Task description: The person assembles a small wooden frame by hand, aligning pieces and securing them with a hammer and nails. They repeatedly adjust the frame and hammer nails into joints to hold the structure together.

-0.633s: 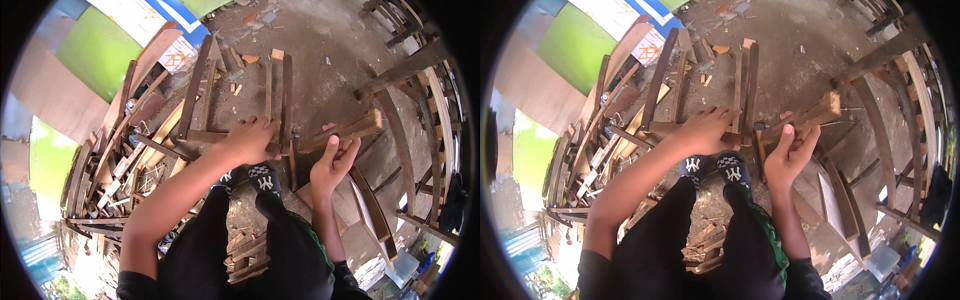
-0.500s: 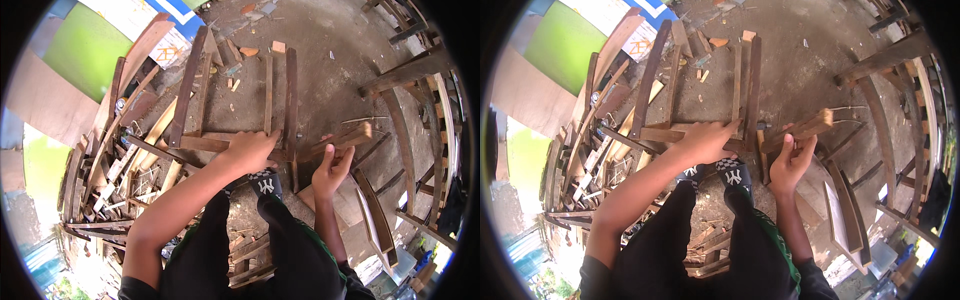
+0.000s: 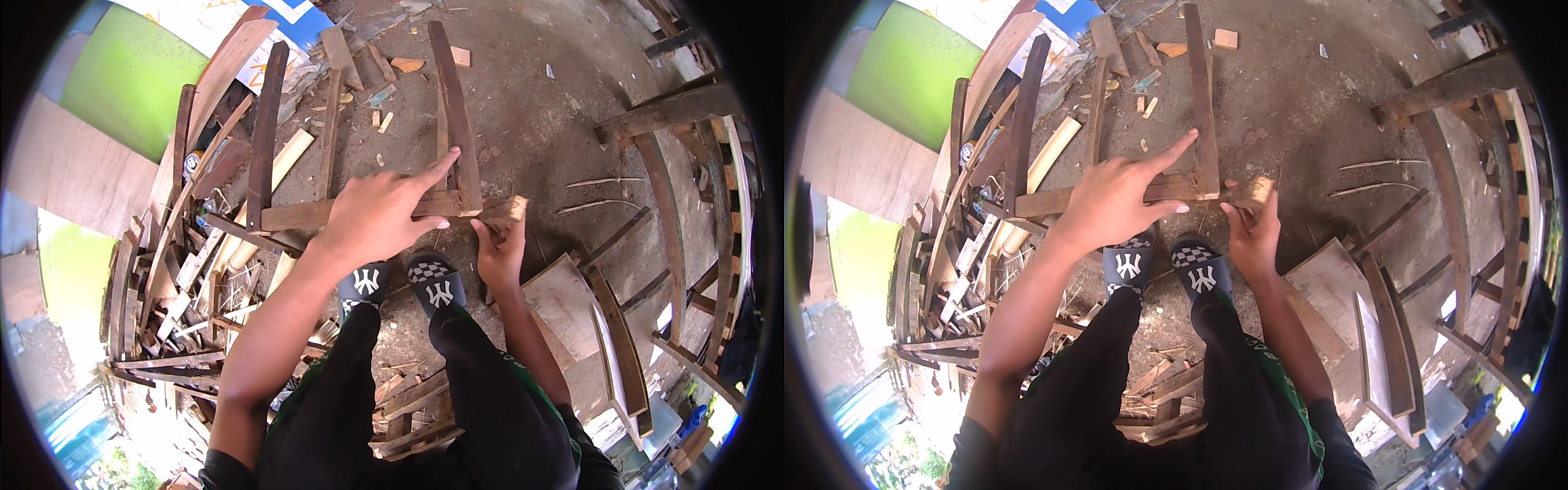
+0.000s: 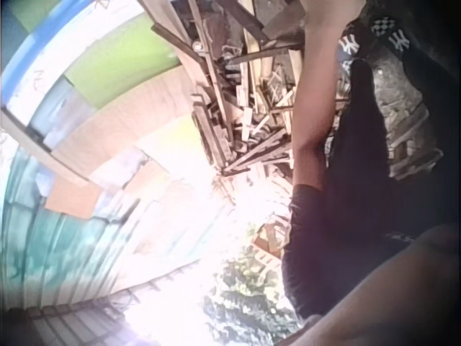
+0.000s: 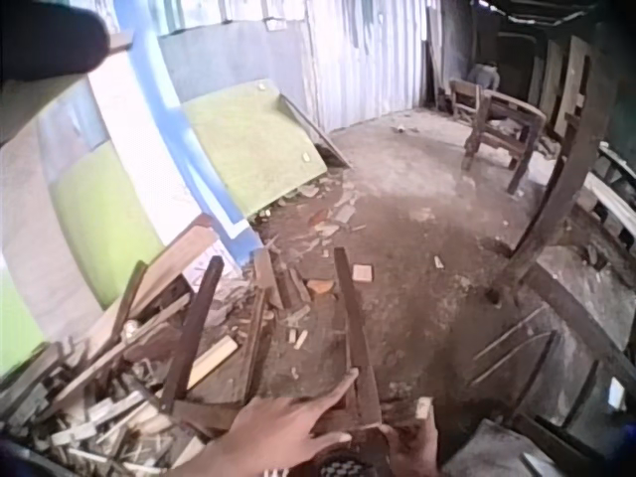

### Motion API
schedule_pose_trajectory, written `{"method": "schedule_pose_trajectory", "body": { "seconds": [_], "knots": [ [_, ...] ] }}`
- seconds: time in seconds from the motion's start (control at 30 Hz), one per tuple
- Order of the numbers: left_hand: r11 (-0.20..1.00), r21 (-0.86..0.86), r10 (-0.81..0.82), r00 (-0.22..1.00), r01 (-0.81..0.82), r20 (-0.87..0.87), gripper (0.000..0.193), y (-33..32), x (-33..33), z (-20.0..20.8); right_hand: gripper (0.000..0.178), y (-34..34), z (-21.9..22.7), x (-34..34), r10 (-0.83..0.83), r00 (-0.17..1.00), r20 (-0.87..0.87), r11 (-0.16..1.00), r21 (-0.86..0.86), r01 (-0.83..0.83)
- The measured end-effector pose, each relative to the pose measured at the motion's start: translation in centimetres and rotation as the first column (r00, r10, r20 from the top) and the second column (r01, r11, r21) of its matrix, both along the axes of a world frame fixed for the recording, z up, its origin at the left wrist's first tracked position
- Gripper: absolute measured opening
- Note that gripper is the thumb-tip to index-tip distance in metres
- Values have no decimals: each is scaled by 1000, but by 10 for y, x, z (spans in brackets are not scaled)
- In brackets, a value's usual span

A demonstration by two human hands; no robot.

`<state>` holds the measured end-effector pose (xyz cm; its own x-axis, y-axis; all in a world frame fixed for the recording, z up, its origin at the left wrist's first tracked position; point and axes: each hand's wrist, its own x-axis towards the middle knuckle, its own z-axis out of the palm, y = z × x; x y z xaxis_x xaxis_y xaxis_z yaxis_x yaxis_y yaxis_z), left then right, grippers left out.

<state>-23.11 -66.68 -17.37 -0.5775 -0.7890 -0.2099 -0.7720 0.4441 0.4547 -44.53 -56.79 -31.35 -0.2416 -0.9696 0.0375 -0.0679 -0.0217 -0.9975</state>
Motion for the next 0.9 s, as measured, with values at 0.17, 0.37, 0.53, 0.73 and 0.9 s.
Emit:
{"method": "schedule_pose_trajectory", "body": {
  "seconds": [0.17, 0.37, 0.53, 0.73, 0.9],
  "knots": [
    [1000, -16, -21, 1000, 21, -21, 89, 1, 1, 5, 42, -10, 5, 8, 74, 997, -6, 996, 52, -74],
    [998, -44, -47, 999, 46, -24, 88, 6, -2, -1, 42, -11, -20, 9, 87, 996, -6, 996, 35, -86],
    [997, -71, -37, 996, 31, -83, 89, 8, 2, 2, 45, -14, -24, 11, 116, 991, -66, 992, 62, -112],
    [996, -75, -47, 992, 39, -116, 91, 9, 2, 8, 43, -15, -27, 10, 211, 920, -331, 977, 55, -204],
    [995, -72, -84, 988, 75, -127, 91, 9, 4, 3, 42, -13, -23, 11, 215, 906, -365, 976, 92, -195]
  ]
}}
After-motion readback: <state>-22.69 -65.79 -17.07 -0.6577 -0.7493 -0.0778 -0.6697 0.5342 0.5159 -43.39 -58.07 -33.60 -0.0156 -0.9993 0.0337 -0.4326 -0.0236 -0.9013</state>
